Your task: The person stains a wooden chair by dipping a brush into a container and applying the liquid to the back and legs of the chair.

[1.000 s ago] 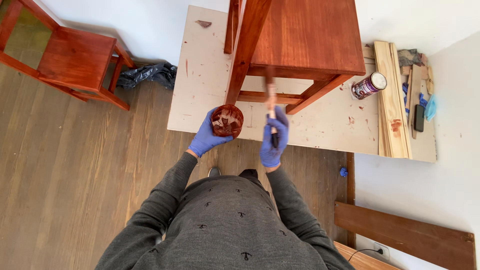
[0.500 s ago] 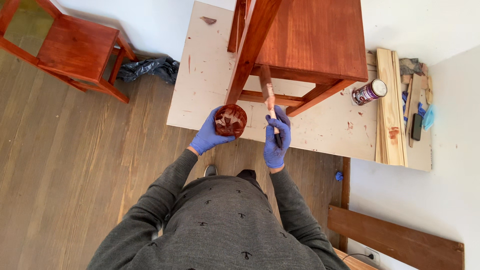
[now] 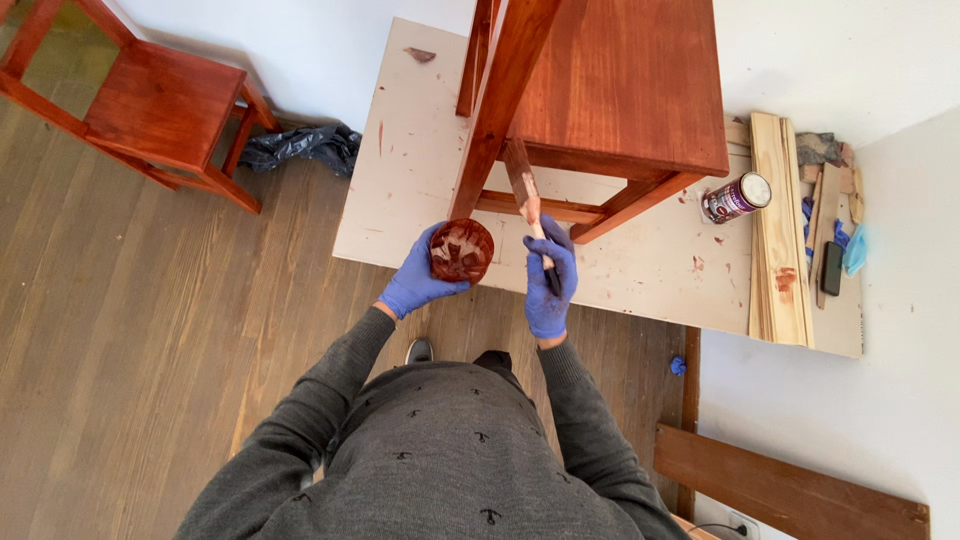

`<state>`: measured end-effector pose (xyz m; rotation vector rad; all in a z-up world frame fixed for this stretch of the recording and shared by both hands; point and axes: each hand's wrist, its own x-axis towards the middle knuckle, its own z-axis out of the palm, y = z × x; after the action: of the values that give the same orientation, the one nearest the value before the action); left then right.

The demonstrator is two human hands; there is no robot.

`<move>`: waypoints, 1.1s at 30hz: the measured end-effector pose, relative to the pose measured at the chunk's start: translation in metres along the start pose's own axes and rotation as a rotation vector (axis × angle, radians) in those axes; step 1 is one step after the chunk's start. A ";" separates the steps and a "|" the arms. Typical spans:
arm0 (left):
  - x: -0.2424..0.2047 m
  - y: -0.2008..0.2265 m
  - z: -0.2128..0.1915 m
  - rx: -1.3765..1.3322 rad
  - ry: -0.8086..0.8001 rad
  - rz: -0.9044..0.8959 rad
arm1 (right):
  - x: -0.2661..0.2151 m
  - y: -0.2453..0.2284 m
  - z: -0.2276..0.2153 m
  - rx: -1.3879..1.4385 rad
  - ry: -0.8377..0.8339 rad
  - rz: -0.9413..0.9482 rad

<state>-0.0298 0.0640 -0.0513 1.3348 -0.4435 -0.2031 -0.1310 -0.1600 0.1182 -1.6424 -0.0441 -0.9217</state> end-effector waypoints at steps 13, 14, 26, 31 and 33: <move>0.004 0.033 0.024 0.131 0.051 0.033 | 0.023 -0.033 -0.034 -0.081 0.044 -0.011; 0.005 0.036 0.029 0.138 0.041 0.045 | 0.027 -0.035 -0.031 -0.048 -0.028 0.001; 0.010 0.064 0.072 0.129 0.118 -0.001 | 0.067 0.007 -0.112 -0.080 0.113 0.035; 0.017 0.098 0.092 0.164 0.160 -0.022 | 0.079 0.001 -0.169 -0.231 0.254 0.028; 0.019 0.106 0.098 0.112 0.164 -0.044 | 0.077 -0.003 -0.183 -0.245 0.226 0.039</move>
<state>-0.0659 -0.0064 0.0708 1.4592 -0.2908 -0.1052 -0.1771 -0.3474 0.1644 -1.7446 0.2641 -1.1116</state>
